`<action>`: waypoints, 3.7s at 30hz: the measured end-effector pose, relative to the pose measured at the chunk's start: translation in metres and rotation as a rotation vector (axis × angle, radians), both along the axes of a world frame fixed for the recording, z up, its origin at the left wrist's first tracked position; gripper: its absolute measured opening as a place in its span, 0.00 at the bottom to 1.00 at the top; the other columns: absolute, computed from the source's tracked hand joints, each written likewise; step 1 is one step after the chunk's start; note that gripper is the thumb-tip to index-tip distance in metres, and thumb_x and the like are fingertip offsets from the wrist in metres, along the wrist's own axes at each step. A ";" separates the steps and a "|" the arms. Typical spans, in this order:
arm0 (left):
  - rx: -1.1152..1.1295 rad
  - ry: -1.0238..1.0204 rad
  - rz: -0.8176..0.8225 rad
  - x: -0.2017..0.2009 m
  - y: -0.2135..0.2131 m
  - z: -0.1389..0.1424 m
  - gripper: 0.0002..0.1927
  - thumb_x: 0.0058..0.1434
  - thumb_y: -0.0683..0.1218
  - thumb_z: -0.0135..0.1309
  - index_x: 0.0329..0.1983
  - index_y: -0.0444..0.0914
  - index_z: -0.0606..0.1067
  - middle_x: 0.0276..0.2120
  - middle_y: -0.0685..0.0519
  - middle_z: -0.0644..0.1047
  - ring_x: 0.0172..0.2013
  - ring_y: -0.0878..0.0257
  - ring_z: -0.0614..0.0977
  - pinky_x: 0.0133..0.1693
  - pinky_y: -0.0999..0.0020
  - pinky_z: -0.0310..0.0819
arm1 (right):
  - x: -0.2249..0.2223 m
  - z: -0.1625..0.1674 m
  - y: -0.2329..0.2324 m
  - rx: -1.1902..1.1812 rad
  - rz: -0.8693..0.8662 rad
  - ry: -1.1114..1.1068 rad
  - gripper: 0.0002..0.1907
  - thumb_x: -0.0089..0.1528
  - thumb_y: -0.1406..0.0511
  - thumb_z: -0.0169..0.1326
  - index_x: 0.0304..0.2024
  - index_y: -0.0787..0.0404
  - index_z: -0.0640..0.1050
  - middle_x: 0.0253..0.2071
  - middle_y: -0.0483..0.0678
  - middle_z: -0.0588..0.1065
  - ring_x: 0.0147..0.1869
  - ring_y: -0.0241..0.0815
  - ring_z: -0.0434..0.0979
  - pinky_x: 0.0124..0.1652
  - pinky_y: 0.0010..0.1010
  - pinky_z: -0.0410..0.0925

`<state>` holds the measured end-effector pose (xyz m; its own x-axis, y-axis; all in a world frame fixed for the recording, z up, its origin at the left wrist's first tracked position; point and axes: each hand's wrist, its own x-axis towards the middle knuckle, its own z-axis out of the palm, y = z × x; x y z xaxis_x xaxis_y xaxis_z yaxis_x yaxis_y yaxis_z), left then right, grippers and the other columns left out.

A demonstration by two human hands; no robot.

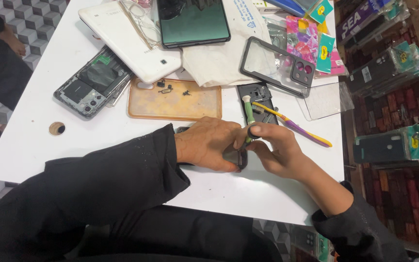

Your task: The person uses a screwdriver to remove screws from a disassembled smartphone chassis on a workbench. They place the screws on a nearby tray and continue unscrewing multiple fasteners from the device frame.

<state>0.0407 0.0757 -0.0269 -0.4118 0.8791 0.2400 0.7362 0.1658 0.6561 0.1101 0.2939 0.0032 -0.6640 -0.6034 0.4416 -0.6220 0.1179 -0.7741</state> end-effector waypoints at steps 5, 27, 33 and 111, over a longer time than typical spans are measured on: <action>0.035 0.027 -0.034 -0.002 -0.002 0.000 0.22 0.47 0.57 0.66 0.39 0.40 0.76 0.34 0.50 0.79 0.35 0.49 0.82 0.36 0.54 0.74 | -0.005 0.004 -0.001 0.091 -0.022 0.179 0.44 0.60 0.82 0.59 0.68 0.41 0.59 0.49 0.54 0.72 0.54 0.48 0.78 0.47 0.33 0.78; 0.002 -0.054 -0.048 0.001 -0.004 0.002 0.19 0.50 0.54 0.65 0.37 0.38 0.76 0.34 0.50 0.79 0.36 0.49 0.82 0.38 0.55 0.74 | 0.000 0.004 0.002 0.136 -0.018 0.137 0.42 0.61 0.87 0.50 0.68 0.46 0.56 0.50 0.56 0.78 0.49 0.47 0.83 0.44 0.31 0.77; -0.001 -0.141 -0.099 -0.009 -0.004 0.002 0.31 0.43 0.62 0.70 0.40 0.37 0.76 0.32 0.47 0.79 0.37 0.48 0.82 0.39 0.56 0.73 | -0.003 -0.001 0.003 -0.046 0.029 0.015 0.41 0.61 0.88 0.45 0.68 0.49 0.57 0.50 0.59 0.74 0.55 0.53 0.81 0.54 0.42 0.78; -0.347 0.196 0.048 -0.053 -0.050 0.046 0.23 0.35 0.57 0.75 0.29 0.38 0.83 0.25 0.50 0.81 0.32 0.50 0.83 0.34 0.56 0.75 | -0.011 -0.019 -0.036 0.058 -0.334 0.278 0.45 0.65 0.84 0.53 0.68 0.47 0.42 0.49 0.62 0.74 0.47 0.49 0.84 0.45 0.35 0.81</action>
